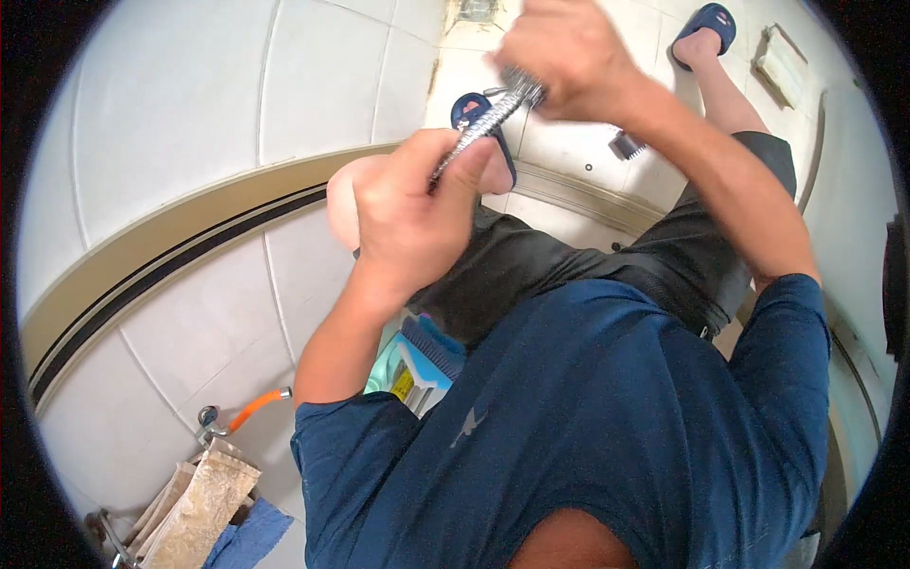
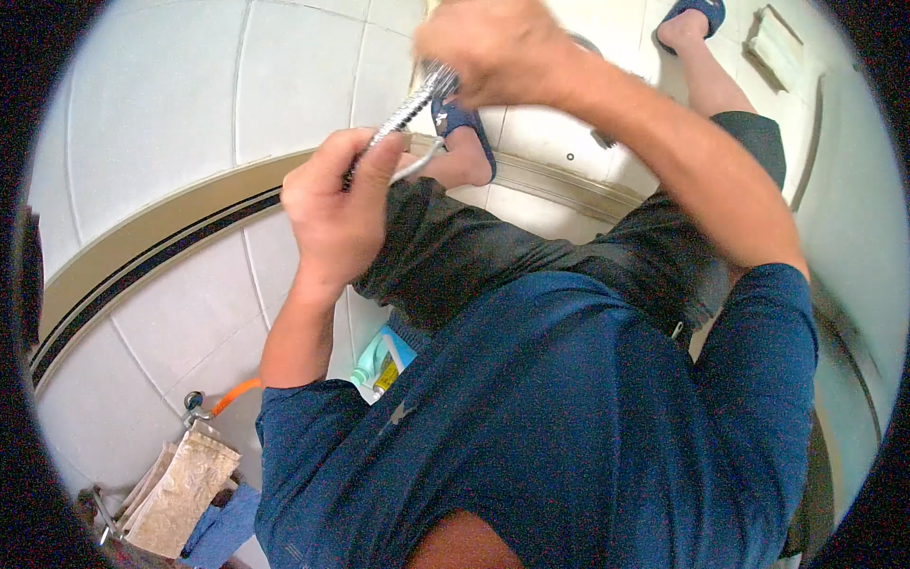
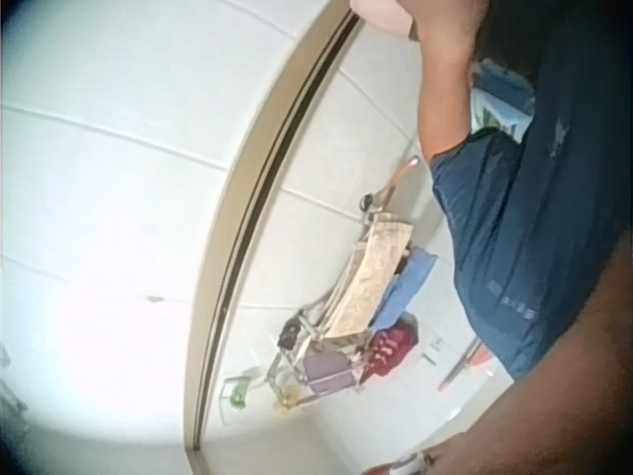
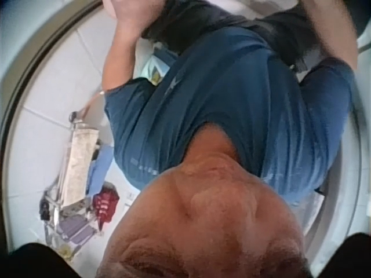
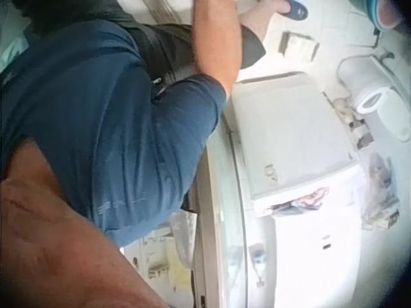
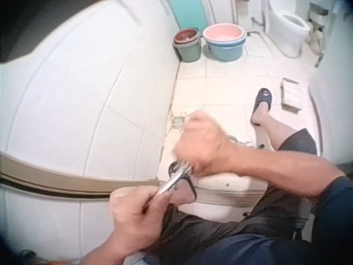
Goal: The person holds a flexible metal shower hose and a bidet sprayer head, attempting to connect or disconnect them while using a piece of steel wool to clean the connection point.
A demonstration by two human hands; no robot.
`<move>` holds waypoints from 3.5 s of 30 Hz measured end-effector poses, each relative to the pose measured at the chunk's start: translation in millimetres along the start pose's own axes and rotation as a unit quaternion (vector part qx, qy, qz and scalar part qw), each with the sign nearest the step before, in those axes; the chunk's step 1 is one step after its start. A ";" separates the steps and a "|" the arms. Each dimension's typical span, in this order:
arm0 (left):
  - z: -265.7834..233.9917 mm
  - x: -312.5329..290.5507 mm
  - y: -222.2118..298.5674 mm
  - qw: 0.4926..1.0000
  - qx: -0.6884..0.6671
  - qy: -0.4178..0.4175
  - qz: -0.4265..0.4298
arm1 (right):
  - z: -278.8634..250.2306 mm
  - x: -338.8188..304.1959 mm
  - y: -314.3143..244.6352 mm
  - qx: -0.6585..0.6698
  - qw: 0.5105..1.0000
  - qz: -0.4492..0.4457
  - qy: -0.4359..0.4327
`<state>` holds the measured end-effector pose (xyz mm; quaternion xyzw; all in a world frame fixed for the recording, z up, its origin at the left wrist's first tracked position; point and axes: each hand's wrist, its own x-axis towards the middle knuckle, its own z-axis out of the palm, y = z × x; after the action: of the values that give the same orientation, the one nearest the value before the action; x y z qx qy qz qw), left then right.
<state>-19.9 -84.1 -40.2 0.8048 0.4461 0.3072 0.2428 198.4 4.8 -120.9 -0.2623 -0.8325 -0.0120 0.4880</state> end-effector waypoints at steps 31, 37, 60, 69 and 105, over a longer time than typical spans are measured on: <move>-11.3 -23.9 -49.1 0.717 -0.585 0.001 -0.378 | -64.6 -30.2 45.4 0.491 0.628 0.531 -0.288; -7.4 -31.1 -53.2 0.733 -0.567 -0.004 -0.375 | -64.6 -27.3 40.4 0.474 0.639 0.531 -0.291; 50.9 -11.9 -24.3 0.969 -0.115 -0.125 -0.182 | -11.0 -37.2 -37.9 -0.078 0.945 0.135 -0.286; 42.6 5.5 -13.1 0.781 -0.478 -0.083 -0.393 | -27.0 -31.4 15.9 -0.171 0.975 0.068 -0.125; 22.1 -3.0 30.8 0.676 -0.585 -0.113 -0.435 | -49.5 -61.3 90.5 -0.210 0.959 0.119 -0.147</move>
<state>12.1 -104.2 -35.8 0.2427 0.4444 0.2722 0.8183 302.6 43.1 -166.5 -0.4551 -0.8366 -0.0898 0.2916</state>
